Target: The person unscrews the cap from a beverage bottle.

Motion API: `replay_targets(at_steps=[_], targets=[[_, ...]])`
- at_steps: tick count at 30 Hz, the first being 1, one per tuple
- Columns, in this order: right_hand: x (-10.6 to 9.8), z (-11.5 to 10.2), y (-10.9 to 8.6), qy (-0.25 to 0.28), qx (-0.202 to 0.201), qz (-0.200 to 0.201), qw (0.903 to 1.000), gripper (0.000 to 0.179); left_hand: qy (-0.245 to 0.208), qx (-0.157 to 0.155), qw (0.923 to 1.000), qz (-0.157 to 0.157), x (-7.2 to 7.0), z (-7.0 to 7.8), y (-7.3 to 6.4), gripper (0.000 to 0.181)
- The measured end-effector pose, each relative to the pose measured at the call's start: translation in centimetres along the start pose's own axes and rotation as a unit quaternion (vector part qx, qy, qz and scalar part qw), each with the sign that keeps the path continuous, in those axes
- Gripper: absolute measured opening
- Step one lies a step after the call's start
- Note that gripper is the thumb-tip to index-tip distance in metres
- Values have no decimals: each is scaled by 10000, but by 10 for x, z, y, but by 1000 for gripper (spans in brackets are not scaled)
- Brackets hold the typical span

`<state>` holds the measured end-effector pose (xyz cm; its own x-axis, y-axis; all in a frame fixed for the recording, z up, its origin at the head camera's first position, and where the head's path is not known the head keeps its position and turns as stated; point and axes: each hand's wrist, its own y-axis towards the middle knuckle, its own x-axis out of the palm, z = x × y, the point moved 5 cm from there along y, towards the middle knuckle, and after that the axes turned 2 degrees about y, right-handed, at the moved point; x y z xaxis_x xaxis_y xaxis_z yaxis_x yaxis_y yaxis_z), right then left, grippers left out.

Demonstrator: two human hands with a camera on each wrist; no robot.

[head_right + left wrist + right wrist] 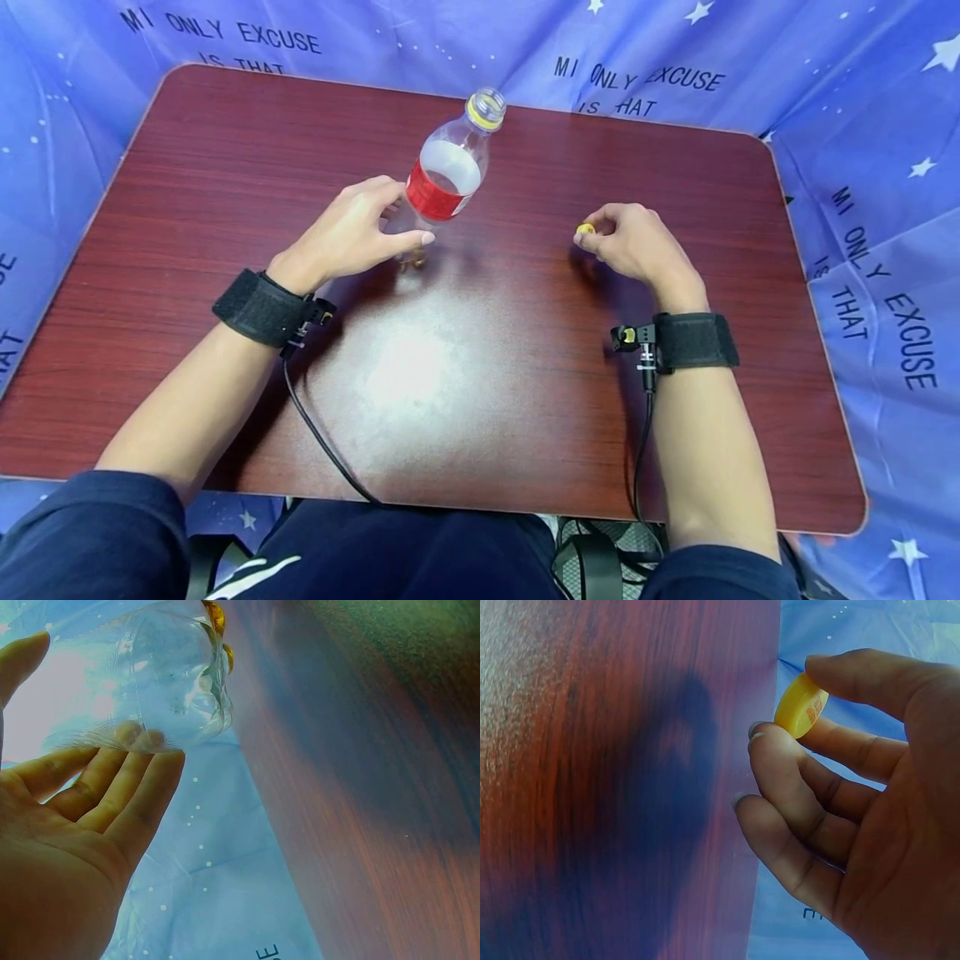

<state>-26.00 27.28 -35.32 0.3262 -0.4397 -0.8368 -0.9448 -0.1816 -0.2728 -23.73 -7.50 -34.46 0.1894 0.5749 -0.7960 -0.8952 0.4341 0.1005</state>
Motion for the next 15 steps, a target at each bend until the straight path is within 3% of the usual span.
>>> replay_targets(at_steps=[15], targets=[[4,2,1,-107,128,-130,9998,44,16,-4,10000,77,-2,-2,-1,55]])
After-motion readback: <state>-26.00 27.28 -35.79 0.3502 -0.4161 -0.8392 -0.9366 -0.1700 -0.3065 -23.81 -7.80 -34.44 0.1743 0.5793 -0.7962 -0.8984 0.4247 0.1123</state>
